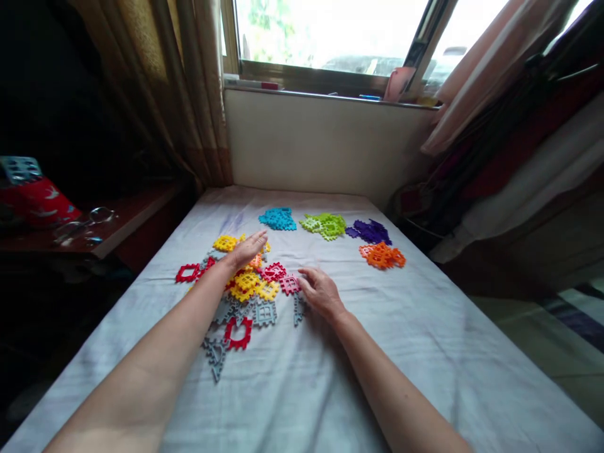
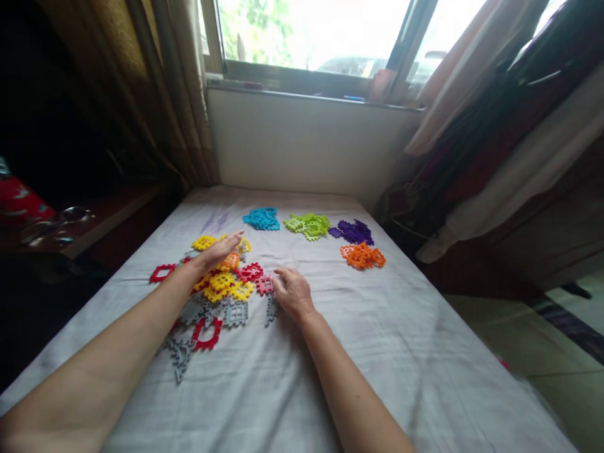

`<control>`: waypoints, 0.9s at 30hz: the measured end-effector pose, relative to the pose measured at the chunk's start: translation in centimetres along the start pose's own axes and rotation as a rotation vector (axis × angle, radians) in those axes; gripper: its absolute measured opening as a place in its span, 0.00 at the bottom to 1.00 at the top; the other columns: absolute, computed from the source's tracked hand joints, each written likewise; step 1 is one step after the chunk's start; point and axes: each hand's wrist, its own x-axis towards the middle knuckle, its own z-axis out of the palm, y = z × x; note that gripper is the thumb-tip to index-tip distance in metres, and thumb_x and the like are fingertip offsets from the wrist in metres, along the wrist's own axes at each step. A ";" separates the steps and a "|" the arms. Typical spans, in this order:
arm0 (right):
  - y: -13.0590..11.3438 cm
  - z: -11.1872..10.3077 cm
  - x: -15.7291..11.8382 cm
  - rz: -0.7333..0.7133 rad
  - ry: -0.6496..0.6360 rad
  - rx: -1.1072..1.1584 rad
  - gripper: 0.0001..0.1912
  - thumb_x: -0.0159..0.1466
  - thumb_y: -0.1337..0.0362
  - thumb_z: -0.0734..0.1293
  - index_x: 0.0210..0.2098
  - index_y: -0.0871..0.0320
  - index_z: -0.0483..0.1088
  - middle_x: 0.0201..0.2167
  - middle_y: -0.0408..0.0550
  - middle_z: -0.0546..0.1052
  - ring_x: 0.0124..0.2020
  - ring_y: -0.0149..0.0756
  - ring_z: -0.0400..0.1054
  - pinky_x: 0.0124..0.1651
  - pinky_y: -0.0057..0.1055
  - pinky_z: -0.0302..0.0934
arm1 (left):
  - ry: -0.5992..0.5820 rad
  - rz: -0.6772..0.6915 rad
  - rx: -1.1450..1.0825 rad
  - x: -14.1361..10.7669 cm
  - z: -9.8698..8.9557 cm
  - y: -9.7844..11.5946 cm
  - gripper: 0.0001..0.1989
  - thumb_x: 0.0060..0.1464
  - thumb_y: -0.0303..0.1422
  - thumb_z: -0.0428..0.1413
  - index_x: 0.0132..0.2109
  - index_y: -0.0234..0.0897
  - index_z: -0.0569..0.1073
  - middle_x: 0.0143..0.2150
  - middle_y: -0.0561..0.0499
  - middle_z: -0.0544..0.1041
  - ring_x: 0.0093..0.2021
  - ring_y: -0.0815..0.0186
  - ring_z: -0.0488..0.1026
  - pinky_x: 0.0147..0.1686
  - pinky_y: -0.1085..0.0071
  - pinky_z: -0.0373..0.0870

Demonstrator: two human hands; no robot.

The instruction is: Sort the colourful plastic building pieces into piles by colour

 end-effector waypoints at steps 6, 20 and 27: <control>-1.7 0.2 -5.0 -0.026 0.037 -0.023 0.15 0.62 0.66 0.65 0.46 0.54 0.77 0.50 0.52 0.78 0.52 0.41 0.71 0.59 0.40 0.63 | 0.137 -0.161 0.142 -7.2 -3.7 -2.5 0.33 0.63 0.52 0.38 0.64 0.38 0.67 0.70 0.41 0.62 0.71 0.51 0.54 0.69 0.48 0.45; -3.4 -0.1 -9.0 -0.021 0.079 -0.182 0.15 0.62 0.68 0.65 0.48 0.55 0.77 0.52 0.52 0.77 0.53 0.41 0.70 0.59 0.39 0.61 | 0.345 -0.123 0.293 -15.5 2.5 -5.1 0.31 0.61 0.51 0.45 0.62 0.36 0.69 0.66 0.39 0.67 0.67 0.54 0.61 0.66 0.57 0.57; -4.2 -0.3 -9.1 0.030 0.074 -0.226 0.15 0.62 0.68 0.65 0.47 0.55 0.76 0.53 0.52 0.77 0.53 0.42 0.71 0.57 0.39 0.62 | 0.497 -0.090 0.265 -15.5 -0.3 -6.8 0.27 0.62 0.45 0.41 0.59 0.34 0.70 0.62 0.39 0.70 0.66 0.58 0.64 0.66 0.61 0.59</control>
